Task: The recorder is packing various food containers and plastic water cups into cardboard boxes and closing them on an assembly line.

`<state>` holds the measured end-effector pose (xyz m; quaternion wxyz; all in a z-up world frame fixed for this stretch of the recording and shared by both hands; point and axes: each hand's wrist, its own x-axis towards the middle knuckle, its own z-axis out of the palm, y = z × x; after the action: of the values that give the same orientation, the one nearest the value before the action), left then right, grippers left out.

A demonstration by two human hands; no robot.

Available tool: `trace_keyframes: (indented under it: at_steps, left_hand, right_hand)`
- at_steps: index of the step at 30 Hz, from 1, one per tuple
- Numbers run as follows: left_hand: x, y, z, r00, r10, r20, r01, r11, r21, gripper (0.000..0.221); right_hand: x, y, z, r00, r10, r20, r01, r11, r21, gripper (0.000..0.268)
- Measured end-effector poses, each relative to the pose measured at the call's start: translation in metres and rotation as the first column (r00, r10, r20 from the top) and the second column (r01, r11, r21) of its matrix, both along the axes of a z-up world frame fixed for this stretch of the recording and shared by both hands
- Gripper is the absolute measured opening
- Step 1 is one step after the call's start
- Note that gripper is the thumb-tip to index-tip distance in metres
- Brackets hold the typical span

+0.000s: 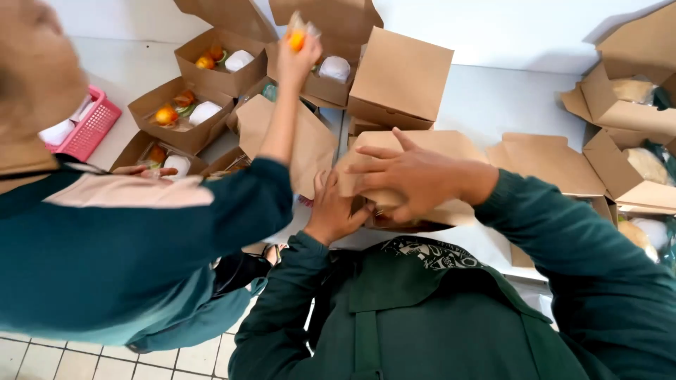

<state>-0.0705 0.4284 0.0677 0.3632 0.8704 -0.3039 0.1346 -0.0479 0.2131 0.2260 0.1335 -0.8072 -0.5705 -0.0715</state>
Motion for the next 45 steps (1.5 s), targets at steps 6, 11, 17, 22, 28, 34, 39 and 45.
trace_keyframes:
  at_steps: [6,11,17,22,28,34,39,45]
  left_hand:
    - [0.000,0.010,-0.017,0.992,0.006,0.124,-0.019,0.994,0.106,0.050]
    - [0.008,0.004,-0.039,0.999,-0.015,-0.045,0.014,1.000,-0.011,0.061]
    - [0.015,0.004,-0.057,0.999,-0.024,-0.038,0.023,0.999,-0.037,0.057]
    - [0.017,0.004,-0.056,0.997,-0.059,-0.048,0.055,0.995,-0.081,0.056]
    - [0.022,0.004,-0.051,0.988,-0.118,-0.098,0.108,0.989,-0.105,0.054]
    - [0.024,0.010,-0.070,0.993,-0.112,-0.050,0.104,0.985,-0.135,0.082]
    - [0.015,0.010,-0.060,0.996,-0.080,0.029,0.084,0.974,-0.210,0.109]
    - [0.005,-0.006,-0.031,0.870,-0.474,-0.132,0.340,0.773,-0.535,0.113]
  right_hand:
    - [0.017,0.011,0.006,0.908,-0.224,-0.354,0.168,0.969,-0.182,0.012]
    - [0.006,0.016,-0.016,0.970,-0.108,-0.219,0.109,0.994,-0.005,0.017]
    - [-0.014,0.012,-0.031,0.981,-0.166,-0.097,0.164,0.986,-0.024,0.019]
    - [-0.021,0.009,-0.033,0.969,-0.207,-0.132,0.210,0.978,0.005,0.016]
    - [-0.013,0.005,-0.032,0.960,-0.171,-0.220,0.176,0.984,0.003,0.012]
    - [-0.029,0.028,-0.055,0.955,-0.282,-0.088,0.257,0.940,-0.224,0.023]
    - [-0.037,0.030,-0.070,0.932,-0.362,-0.016,0.348,0.906,-0.240,0.047]
    - [-0.053,-0.021,-0.053,0.885,-0.105,-0.455,0.243,0.935,0.257,0.064]
